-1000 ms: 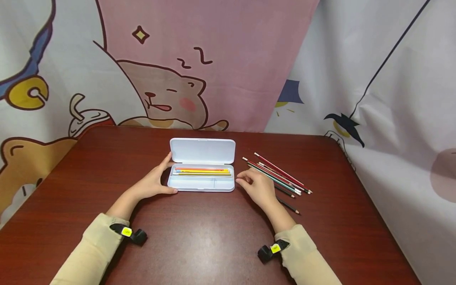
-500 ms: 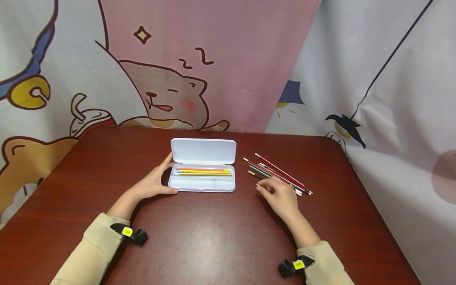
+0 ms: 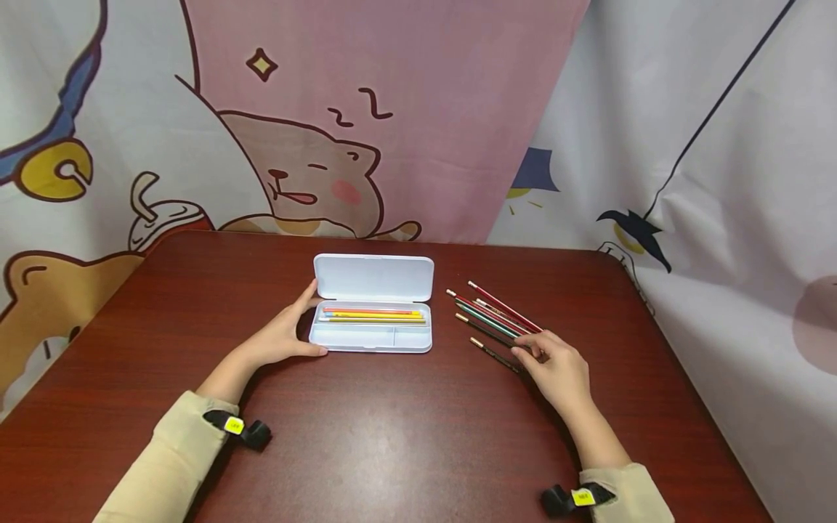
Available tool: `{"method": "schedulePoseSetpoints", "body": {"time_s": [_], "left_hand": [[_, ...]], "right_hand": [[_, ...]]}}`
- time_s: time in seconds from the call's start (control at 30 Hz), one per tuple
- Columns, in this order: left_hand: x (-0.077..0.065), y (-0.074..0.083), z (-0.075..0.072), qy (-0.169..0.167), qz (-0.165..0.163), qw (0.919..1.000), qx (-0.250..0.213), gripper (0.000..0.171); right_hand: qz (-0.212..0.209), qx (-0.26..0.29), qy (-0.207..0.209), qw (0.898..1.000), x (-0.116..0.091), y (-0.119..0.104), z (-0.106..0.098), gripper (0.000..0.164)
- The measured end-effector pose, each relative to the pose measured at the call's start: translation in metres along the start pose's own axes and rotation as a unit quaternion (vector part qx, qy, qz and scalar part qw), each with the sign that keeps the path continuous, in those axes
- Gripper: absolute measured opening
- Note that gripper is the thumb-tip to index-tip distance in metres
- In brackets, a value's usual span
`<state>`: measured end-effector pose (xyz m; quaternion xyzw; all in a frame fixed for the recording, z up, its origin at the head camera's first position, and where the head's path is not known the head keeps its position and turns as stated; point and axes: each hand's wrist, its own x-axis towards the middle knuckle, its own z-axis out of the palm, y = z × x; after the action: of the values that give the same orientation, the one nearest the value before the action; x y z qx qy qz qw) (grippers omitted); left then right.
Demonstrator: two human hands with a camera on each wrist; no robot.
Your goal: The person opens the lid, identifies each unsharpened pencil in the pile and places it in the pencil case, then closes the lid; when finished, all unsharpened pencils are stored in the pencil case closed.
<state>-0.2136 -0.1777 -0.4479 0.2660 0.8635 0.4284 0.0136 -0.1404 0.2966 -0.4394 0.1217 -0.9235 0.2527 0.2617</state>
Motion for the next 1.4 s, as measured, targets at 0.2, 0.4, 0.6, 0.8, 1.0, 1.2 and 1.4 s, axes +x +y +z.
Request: {"method": "schedulePoseSetpoints", "body": {"time_s": [0.2,0.4,0.6,0.8,1.0,1.2,1.4], "left_hand": [[0.0,0.0,0.0,-0.001,-0.004,1.0,0.002,0.13],[0.0,0.001,-0.001,-0.003,-0.009,1.0,0.0,0.13],[0.0,0.001,0.001,-0.006,-0.016,0.9999,0.002,0.129],[0.0,0.0,0.0,-0.002,-0.005,1.0,0.002,0.13],[0.001,-0.001,0.0,-0.004,-0.011,0.9999,0.006,0.13],[0.001,0.0,0.0,-0.002,-0.002,1.0,0.008,0.13],[0.001,0.0,0.0,0.0,0.002,1.0,0.006,0.13]], "right_hand": [[0.019,-0.005,0.011,1.0,-0.005,0.016,-0.01,0.016],[0.029,-0.016,0.007,0.999,-0.006,0.024,-0.015,0.015],[0.057,-0.029,0.0,0.998,-0.007,0.036,-0.023,0.012],[0.061,-0.026,-0.009,0.998,-0.007,0.044,-0.025,0.012],[0.072,-0.032,-0.015,0.997,-0.005,0.049,-0.028,0.011],[0.096,-0.043,-0.02,0.994,-0.007,0.058,-0.032,0.011],[0.095,-0.048,-0.042,0.993,-0.008,0.059,-0.031,0.011]]}}
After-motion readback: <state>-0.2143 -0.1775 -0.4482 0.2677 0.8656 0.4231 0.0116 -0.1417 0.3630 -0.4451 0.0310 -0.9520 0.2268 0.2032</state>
